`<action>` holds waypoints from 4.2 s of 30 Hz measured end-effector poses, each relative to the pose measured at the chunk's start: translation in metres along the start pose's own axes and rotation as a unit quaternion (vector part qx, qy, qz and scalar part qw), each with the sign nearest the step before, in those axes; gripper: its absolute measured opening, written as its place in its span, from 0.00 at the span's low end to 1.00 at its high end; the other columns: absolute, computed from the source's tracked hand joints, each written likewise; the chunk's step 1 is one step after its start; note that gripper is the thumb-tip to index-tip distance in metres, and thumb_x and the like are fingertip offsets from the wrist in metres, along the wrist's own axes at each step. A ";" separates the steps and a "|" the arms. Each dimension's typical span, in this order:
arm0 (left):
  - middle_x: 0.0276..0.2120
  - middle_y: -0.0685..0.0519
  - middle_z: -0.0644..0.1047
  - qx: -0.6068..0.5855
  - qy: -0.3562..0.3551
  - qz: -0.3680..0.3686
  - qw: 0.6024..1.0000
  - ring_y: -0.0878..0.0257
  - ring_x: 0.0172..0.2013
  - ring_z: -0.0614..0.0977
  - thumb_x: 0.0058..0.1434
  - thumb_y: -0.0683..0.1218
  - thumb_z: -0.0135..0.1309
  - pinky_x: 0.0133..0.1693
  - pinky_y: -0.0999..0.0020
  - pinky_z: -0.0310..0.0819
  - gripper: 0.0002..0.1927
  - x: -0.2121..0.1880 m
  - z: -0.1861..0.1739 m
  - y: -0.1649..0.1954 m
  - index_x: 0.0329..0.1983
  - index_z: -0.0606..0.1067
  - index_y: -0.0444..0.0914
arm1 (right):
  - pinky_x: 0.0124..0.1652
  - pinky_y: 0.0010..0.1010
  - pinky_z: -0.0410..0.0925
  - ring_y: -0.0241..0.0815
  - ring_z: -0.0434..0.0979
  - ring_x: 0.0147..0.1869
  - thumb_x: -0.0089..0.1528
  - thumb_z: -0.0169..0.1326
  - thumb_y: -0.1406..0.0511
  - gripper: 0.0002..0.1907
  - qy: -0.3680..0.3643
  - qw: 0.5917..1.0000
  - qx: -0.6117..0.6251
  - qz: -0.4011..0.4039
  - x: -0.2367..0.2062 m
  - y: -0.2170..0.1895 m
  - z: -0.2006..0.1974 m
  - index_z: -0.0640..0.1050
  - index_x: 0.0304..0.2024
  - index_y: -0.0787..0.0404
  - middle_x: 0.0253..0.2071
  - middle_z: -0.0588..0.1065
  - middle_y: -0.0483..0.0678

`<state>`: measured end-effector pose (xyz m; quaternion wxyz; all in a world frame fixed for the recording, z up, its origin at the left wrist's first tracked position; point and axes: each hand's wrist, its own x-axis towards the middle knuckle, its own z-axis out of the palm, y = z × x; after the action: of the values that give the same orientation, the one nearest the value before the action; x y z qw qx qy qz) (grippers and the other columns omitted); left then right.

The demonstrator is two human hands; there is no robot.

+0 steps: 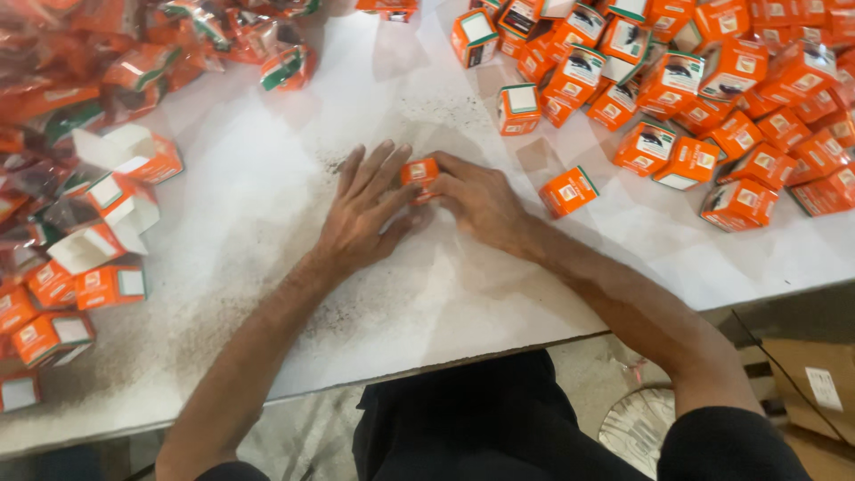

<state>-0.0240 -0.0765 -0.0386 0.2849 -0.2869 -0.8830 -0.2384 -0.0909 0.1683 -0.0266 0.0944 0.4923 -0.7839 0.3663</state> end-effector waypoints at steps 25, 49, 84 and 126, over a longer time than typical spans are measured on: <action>0.61 0.33 0.65 0.309 -0.046 -0.156 0.937 0.40 0.44 0.78 0.47 0.35 0.57 0.39 0.50 0.76 0.32 0.067 -0.019 -0.131 0.59 0.70 0.27 | 0.63 0.44 0.65 0.57 0.71 0.67 0.62 0.62 0.68 0.32 0.025 0.983 0.103 0.151 0.009 0.019 0.012 0.64 0.65 0.65 0.61 0.71 0.59; 0.49 0.43 0.76 0.009 0.124 0.046 0.991 0.45 0.57 0.77 0.56 0.41 0.71 0.56 0.45 0.73 0.21 0.030 0.008 0.023 0.50 0.76 0.34 | 0.60 0.46 0.68 0.59 0.76 0.58 0.50 0.73 0.63 0.30 0.005 0.985 0.066 0.157 0.006 0.020 0.010 0.78 0.52 0.62 0.48 0.78 0.55; 0.40 0.51 0.78 -0.498 -0.071 -0.347 0.791 0.66 0.38 0.81 0.62 0.42 0.58 0.39 0.67 0.81 0.16 0.032 0.002 -0.007 0.51 0.71 0.33 | 0.58 0.50 0.66 0.65 0.73 0.62 0.55 0.70 0.64 0.39 0.009 0.991 0.025 0.130 -0.004 0.015 0.020 0.66 0.65 0.62 0.56 0.74 0.62; 0.63 0.41 0.75 -0.118 0.019 -0.034 0.992 0.45 0.66 0.75 0.64 0.38 0.64 0.64 0.54 0.75 0.12 0.015 0.012 0.011 0.48 0.76 0.35 | 0.46 0.47 0.71 0.61 0.79 0.51 0.59 0.62 0.70 0.24 0.038 0.999 -0.014 0.033 0.002 -0.007 0.010 0.67 0.55 0.59 0.53 0.76 0.55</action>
<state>-0.0313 -0.0557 -0.0340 0.2577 -0.2839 -0.8523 -0.3557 -0.0842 0.1589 -0.0294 0.1190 0.4506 -0.8007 0.3765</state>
